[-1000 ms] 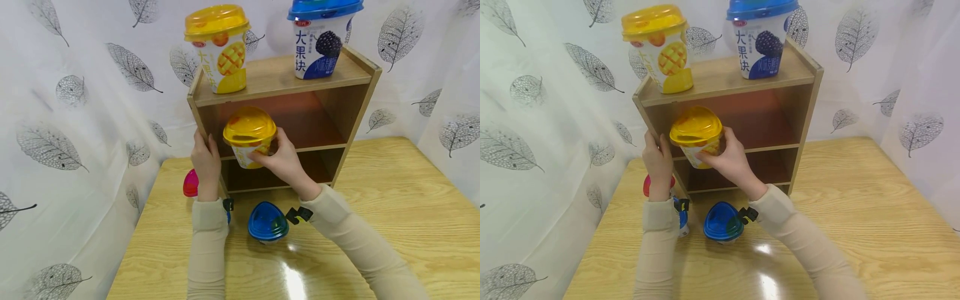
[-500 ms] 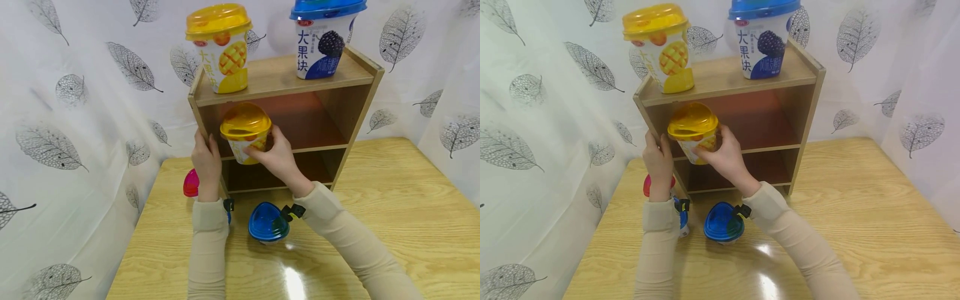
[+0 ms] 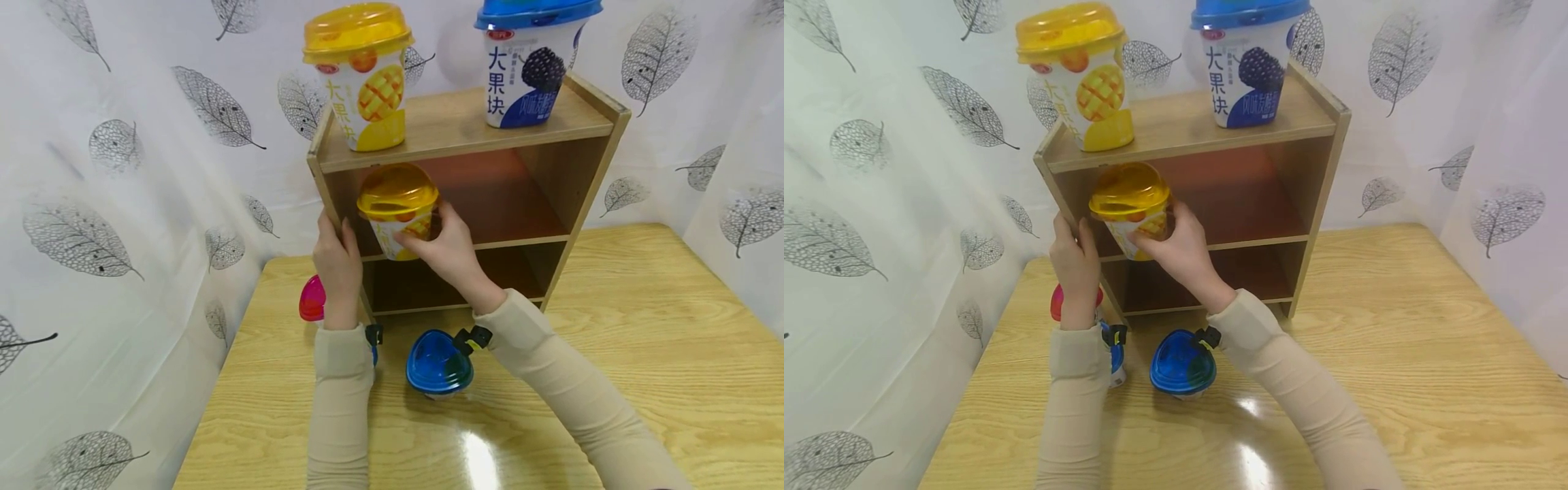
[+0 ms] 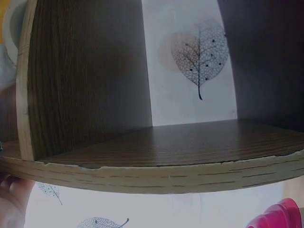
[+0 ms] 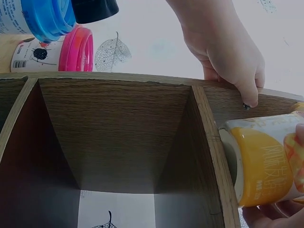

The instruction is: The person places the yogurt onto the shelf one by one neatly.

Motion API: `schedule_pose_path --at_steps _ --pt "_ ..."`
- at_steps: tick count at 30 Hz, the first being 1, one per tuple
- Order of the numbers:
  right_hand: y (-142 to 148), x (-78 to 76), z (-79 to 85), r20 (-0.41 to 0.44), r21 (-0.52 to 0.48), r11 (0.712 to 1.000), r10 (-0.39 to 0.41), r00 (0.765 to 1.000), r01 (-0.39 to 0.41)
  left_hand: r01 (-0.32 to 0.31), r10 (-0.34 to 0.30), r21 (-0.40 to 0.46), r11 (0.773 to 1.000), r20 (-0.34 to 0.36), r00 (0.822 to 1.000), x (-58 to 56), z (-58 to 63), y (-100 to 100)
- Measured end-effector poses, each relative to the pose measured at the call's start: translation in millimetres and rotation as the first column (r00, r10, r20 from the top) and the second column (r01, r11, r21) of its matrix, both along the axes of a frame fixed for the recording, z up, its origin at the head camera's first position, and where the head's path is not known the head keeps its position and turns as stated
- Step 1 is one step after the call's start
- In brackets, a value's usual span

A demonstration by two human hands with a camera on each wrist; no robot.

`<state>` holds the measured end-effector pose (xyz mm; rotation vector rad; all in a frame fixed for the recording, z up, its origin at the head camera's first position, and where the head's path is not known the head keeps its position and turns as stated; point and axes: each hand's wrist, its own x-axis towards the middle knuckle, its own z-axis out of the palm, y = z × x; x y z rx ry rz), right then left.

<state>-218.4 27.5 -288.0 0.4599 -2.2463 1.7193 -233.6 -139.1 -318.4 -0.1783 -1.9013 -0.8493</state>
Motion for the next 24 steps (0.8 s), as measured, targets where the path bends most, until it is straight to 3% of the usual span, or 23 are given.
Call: schedule_pose_path --at_steps 8,16,22,24 --pt "2 1.2 -1.0 -0.019 -0.011 1.000 0.009 1.000 -0.010 -0.002 0.002 -0.002 1.000 -0.002 1.000 0.1 0.5 0" --pt "8 13.7 -9.1 -0.119 -0.115 0.993 -0.028 0.992 0.015 -0.003 0.003 0.001 1.000 0.001 1.000 -0.6 -0.7 0" --pt "9 22.3 -16.2 -0.172 -0.134 0.990 -0.057 0.983 0.034 0.007 -0.007 0.010 1.000 0.011 1.000 -0.1 0.2 0" --pt "6 28.5 -11.3 -0.171 -0.136 0.990 -0.057 0.984 0.034 0.007 -0.007 0.011 1.000 0.017 1.000 -0.1 0.1 0"
